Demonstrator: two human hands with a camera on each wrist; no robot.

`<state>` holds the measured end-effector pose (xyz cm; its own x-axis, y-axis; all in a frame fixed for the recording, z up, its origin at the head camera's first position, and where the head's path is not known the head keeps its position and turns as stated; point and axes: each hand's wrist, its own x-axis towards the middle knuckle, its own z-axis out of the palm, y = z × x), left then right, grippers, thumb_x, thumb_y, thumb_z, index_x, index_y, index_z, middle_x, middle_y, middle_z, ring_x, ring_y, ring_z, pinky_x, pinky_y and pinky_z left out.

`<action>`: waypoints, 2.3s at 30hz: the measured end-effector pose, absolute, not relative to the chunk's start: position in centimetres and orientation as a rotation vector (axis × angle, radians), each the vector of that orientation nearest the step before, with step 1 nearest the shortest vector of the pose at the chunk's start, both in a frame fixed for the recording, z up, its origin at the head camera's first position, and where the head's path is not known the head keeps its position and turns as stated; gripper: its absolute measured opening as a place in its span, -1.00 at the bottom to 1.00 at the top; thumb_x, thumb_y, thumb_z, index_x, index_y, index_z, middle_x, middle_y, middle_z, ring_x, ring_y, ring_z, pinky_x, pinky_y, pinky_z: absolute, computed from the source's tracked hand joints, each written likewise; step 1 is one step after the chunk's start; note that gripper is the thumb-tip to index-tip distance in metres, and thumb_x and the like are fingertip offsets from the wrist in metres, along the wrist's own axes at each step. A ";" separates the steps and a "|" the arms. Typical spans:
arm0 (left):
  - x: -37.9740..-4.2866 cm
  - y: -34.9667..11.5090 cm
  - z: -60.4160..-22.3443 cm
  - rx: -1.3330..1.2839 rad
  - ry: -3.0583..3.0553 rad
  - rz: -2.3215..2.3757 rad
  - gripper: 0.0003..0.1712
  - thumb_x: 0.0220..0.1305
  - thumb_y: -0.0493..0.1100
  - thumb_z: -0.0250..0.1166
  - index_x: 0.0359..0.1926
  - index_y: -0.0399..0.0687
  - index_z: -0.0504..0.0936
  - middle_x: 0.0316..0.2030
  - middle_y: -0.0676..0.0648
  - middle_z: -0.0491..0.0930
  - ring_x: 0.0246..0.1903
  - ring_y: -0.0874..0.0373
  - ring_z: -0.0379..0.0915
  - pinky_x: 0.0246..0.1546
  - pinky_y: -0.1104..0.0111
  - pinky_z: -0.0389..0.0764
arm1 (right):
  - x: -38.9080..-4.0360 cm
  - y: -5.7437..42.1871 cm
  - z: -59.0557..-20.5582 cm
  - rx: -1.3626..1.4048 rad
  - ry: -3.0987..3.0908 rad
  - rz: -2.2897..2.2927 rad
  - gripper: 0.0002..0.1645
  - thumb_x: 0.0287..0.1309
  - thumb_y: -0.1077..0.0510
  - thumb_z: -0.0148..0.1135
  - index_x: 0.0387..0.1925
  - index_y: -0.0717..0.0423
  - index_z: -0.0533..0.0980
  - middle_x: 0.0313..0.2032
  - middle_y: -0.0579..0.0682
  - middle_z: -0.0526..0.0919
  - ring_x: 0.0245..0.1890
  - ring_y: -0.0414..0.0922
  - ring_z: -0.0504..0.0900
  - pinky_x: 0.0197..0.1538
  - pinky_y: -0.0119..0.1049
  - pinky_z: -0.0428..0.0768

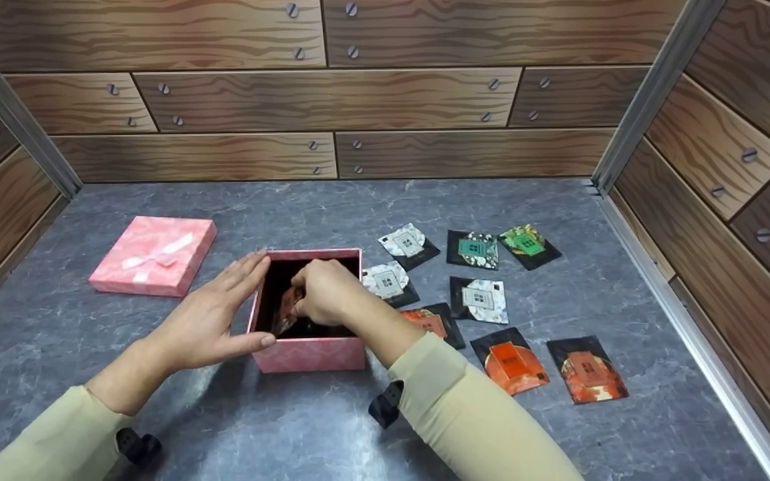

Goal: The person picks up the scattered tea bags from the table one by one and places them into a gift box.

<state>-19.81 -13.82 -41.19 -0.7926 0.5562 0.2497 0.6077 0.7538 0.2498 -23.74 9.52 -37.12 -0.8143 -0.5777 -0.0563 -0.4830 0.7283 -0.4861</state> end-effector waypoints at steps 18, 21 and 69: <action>-19.8 -13.9 -41.2 -0.954 -2.764 -0.396 0.34 0.28 0.64 0.12 0.66 -0.31 0.08 0.65 -0.28 0.04 0.62 -0.17 0.00 0.63 0.06 0.01 | -22.6 11.9 -34.5 -0.828 2.732 -0.878 -0.34 0.27 0.19 0.48 0.38 0.17 0.57 0.26 0.14 0.68 0.25 0.08 0.66 0.36 0.01 0.56; -19.9 -13.9 -41.1 -0.949 -2.778 -0.379 0.35 0.27 0.65 0.10 0.66 -0.30 0.06 0.65 -0.27 0.02 0.62 -0.16 -0.01 0.63 0.06 0.00 | -22.3 14.2 -33.5 -0.807 2.709 -1.010 -0.33 0.30 0.18 0.47 0.41 0.16 0.54 0.27 0.17 0.67 0.22 0.09 0.69 0.30 0.00 0.62; -19.6 -13.9 -40.8 -0.925 -2.810 -0.364 0.37 0.26 0.70 0.06 0.67 -0.26 0.05 0.67 -0.22 -0.01 0.63 -0.09 -0.03 0.63 0.08 -0.01 | -18.9 50.5 -42.3 -0.197 2.521 -0.784 0.02 0.25 0.02 0.54 0.56 0.32 0.26 0.46 0.65 0.11 0.37 0.63 0.12 0.21 0.62 0.25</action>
<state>-19.60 -13.92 -40.85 -0.7959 0.5615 0.2263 0.6006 0.7792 0.1793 -18.87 50.51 -42.29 -0.8700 -0.2736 -0.4102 0.0073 0.8247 -0.5655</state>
